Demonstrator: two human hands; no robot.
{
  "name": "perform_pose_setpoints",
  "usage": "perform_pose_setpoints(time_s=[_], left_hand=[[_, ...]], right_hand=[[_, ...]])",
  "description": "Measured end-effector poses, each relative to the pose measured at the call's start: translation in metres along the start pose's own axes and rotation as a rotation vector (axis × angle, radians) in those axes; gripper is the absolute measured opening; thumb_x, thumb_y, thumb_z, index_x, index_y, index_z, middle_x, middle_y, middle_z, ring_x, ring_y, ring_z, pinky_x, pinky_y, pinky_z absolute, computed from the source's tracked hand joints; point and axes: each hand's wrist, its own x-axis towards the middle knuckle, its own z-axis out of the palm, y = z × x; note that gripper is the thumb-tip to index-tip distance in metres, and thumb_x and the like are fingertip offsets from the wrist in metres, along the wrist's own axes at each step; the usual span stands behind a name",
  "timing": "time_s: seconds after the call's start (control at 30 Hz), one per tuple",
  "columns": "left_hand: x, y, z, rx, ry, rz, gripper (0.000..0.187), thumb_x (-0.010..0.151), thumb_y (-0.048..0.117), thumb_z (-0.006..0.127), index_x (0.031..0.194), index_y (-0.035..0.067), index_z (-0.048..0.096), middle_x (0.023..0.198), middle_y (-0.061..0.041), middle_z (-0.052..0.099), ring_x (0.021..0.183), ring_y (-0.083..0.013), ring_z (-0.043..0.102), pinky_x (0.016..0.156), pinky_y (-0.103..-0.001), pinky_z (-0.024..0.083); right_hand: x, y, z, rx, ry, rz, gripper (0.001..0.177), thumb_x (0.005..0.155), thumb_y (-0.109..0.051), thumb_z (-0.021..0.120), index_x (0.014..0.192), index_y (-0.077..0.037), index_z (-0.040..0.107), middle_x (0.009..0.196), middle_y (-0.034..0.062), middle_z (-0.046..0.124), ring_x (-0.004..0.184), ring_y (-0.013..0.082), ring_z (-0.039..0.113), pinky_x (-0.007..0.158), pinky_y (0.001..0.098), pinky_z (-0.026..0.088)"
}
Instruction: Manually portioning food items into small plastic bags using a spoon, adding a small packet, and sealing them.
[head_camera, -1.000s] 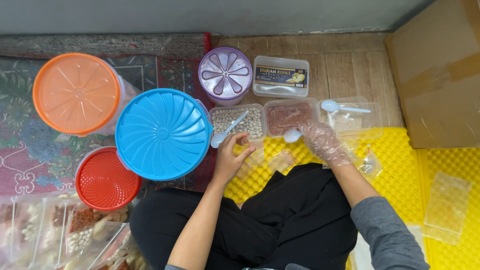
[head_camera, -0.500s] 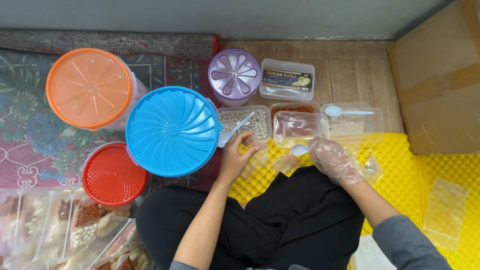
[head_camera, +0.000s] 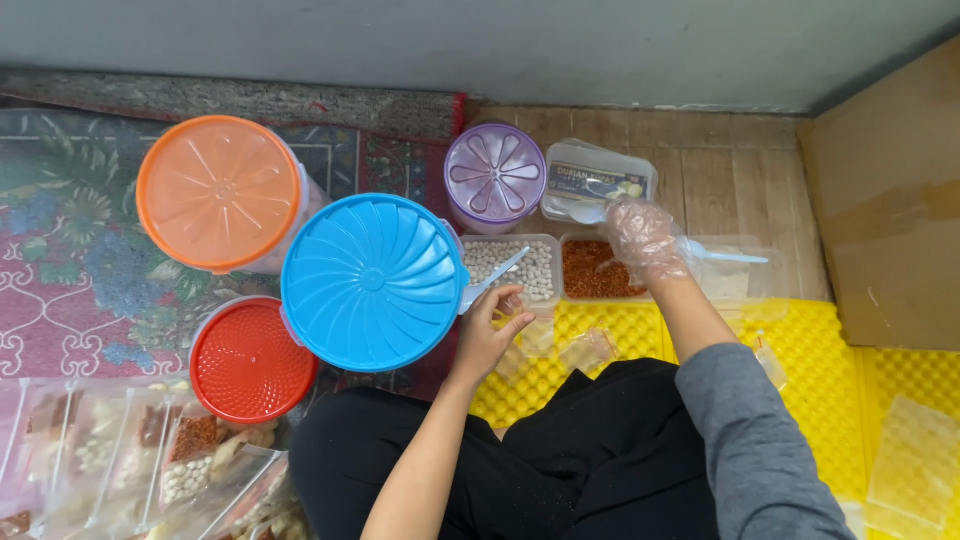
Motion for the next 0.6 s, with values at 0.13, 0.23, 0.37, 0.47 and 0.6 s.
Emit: perform_pose_setpoints(time_s=[0.13, 0.23, 0.37, 0.47, 0.6], left_hand=[[0.002, 0.002, 0.001, -0.005, -0.014, -0.019, 0.045, 0.083, 0.030, 0.086, 0.122, 0.014, 0.070, 0.095, -0.007, 0.071, 0.087, -0.0258, 0.071, 0.078, -0.037, 0.059], [0.002, 0.003, 0.002, -0.010, -0.037, -0.010, 0.045, 0.083, 0.030, 0.086, 0.122, 0.014, 0.070, 0.095, -0.006, 0.071, 0.087, -0.0244, 0.071, 0.077, -0.035, 0.059], [0.001, 0.008, 0.002, 0.017, -0.061, 0.002, 0.046, 0.083, 0.031, 0.086, 0.123, 0.017, 0.069, 0.100, -0.005, 0.070, 0.093, -0.0244, 0.069, 0.080, -0.035, 0.058], [-0.001, 0.010, 0.000, 0.050, -0.078, 0.016, 0.047, 0.083, 0.032, 0.086, 0.125, 0.018, 0.069, 0.108, -0.006, 0.067, 0.102, -0.0270, 0.066, 0.085, -0.037, 0.057], [0.001, 0.002, 0.001, 0.067, -0.099, -0.008, 0.051, 0.083, 0.033, 0.085, 0.130, 0.021, 0.067, 0.121, -0.005, 0.063, 0.111, -0.0272, 0.062, 0.091, -0.039, 0.054]], right_hand=[[-0.024, -0.005, -0.046, 0.099, -0.110, -0.002, 0.032, 0.096, -0.048, 0.069, 0.096, -0.016, 0.075, 0.085, 0.0060, 0.076, 0.089, 0.0314, 0.077, 0.076, 0.0464, 0.062], [-0.065, 0.010, -0.072, -0.112, 0.025, -0.224, 0.028, 0.098, -0.045, 0.065, 0.087, -0.019, 0.066, 0.079, 0.0030, 0.065, 0.087, 0.0259, 0.072, 0.076, 0.0417, 0.060], [-0.095, 0.036, -0.047, -0.137, -0.138, -0.132, 0.027, 0.100, -0.051, 0.052, 0.099, -0.026, 0.060, 0.086, 0.0054, 0.073, 0.094, 0.0289, 0.075, 0.082, 0.0456, 0.060], [-0.085, 0.041, -0.006, -0.110, -0.240, -0.043, 0.025, 0.102, -0.048, 0.044, 0.111, -0.029, 0.058, 0.095, 0.0056, 0.075, 0.098, 0.0293, 0.075, 0.086, 0.0490, 0.059], [-0.068, 0.010, 0.006, -0.222, -0.205, -0.085, 0.023, 0.102, -0.027, 0.043, 0.113, -0.028, 0.063, 0.097, 0.0057, 0.072, 0.090, 0.0263, 0.076, 0.077, 0.0446, 0.061]])
